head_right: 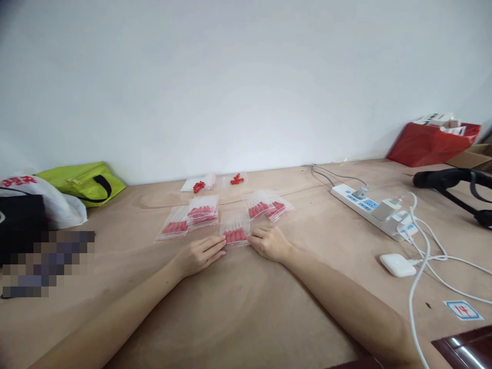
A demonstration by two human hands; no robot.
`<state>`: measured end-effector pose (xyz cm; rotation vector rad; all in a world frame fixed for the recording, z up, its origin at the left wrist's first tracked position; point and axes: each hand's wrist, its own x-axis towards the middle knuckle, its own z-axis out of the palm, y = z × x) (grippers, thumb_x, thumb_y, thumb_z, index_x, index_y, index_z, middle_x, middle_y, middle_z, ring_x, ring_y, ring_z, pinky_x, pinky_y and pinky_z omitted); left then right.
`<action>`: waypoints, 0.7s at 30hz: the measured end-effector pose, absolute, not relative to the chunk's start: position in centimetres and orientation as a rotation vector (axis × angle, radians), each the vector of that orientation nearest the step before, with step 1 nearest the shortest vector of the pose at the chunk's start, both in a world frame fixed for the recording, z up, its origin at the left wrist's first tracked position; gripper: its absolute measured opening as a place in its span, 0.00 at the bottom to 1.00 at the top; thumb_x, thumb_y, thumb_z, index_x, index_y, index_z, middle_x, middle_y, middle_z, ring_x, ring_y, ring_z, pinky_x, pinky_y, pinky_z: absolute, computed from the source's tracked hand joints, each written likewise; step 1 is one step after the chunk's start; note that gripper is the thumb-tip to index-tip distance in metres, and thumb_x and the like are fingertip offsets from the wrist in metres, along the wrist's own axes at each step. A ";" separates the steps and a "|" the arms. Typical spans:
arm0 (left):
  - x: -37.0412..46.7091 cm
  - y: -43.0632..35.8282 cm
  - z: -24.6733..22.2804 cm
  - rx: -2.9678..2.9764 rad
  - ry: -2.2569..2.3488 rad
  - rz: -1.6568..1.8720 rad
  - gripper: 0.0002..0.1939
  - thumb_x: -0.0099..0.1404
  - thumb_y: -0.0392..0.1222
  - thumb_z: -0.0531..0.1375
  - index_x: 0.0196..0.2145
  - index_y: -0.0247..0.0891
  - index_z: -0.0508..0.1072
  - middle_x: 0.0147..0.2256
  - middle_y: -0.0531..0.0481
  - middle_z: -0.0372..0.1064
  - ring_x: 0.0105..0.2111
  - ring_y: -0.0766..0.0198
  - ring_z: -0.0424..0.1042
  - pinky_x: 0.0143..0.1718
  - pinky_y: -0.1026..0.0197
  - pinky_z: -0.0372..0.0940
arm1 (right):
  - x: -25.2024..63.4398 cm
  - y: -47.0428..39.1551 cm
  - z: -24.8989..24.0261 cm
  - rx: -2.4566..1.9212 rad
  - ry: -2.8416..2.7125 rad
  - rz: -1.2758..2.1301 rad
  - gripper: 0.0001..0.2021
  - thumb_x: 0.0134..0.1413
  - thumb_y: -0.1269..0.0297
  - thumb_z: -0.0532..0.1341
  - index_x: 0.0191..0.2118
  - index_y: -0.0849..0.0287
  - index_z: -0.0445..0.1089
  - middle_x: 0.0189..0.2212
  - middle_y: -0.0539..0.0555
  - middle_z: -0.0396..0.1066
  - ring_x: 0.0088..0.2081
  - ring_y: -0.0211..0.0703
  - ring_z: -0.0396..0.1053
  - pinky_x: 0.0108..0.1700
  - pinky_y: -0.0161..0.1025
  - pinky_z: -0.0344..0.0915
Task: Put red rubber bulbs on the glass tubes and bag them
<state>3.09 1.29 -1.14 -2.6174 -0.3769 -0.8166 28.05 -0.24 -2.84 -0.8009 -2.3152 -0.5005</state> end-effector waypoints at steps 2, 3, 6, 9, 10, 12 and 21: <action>2.7 1.8 -1.1 -2.550 -0.285 -0.758 0.09 0.63 0.33 0.53 0.41 0.31 0.69 0.39 0.44 0.72 0.36 0.63 0.73 0.36 0.62 0.71 | 28.2 0.0 -3.1 -0.822 -2.279 -0.423 0.10 0.56 0.69 0.52 0.30 0.60 0.70 0.24 0.51 0.68 0.25 0.35 0.62 0.28 0.33 0.54; 2.5 2.0 -1.1 -2.533 -0.267 -0.741 0.10 0.63 0.32 0.53 0.41 0.31 0.68 0.40 0.44 0.72 0.37 0.63 0.73 0.37 0.62 0.70 | 28.2 0.0 -3.2 -0.832 -2.261 -0.377 0.09 0.55 0.69 0.52 0.31 0.60 0.70 0.25 0.52 0.69 0.27 0.35 0.63 0.28 0.33 0.55; 2.3 2.3 -1.3 -2.500 -0.280 -0.741 0.10 0.62 0.28 0.51 0.41 0.30 0.68 0.39 0.43 0.72 0.37 0.63 0.73 0.38 0.62 0.70 | 28.2 0.1 -3.5 -0.844 -2.231 -0.274 0.08 0.55 0.69 0.53 0.33 0.60 0.70 0.27 0.53 0.69 0.30 0.35 0.64 0.30 0.32 0.57; 2.4 2.3 -1.4 -2.466 -0.314 -0.765 0.11 0.63 0.27 0.49 0.39 0.29 0.69 0.37 0.42 0.73 0.36 0.63 0.73 0.37 0.63 0.70 | 28.1 0.1 -3.5 -0.843 -2.248 -0.267 0.08 0.55 0.69 0.53 0.32 0.60 0.70 0.27 0.53 0.69 0.29 0.35 0.64 0.30 0.33 0.57; 2.5 2.3 -1.4 -2.461 -0.320 -0.765 0.12 0.64 0.27 0.47 0.38 0.29 0.69 0.36 0.43 0.73 0.35 0.64 0.73 0.36 0.63 0.70 | 28.1 0.1 -3.5 -0.842 -2.258 -0.290 0.09 0.56 0.69 0.53 0.32 0.59 0.70 0.26 0.52 0.69 0.28 0.35 0.64 0.29 0.33 0.56; 2.6 2.3 -1.1 -2.455 -0.322 -0.760 0.13 0.65 0.27 0.46 0.37 0.29 0.69 0.35 0.44 0.73 0.34 0.64 0.73 0.35 0.63 0.70 | 28.0 0.0 -3.3 -0.833 -2.274 -0.377 0.10 0.56 0.69 0.52 0.31 0.59 0.70 0.25 0.52 0.68 0.27 0.34 0.63 0.29 0.33 0.55; 2.7 1.9 -0.3 -2.461 -0.248 -0.804 0.09 0.63 0.27 0.50 0.36 0.31 0.69 0.34 0.45 0.74 0.34 0.63 0.73 0.33 0.61 0.69 | 27.8 -0.2 -2.7 -0.620 -2.312 -0.848 0.09 0.56 0.72 0.51 0.34 0.63 0.68 0.25 0.52 0.68 0.25 0.35 0.59 0.27 0.37 0.49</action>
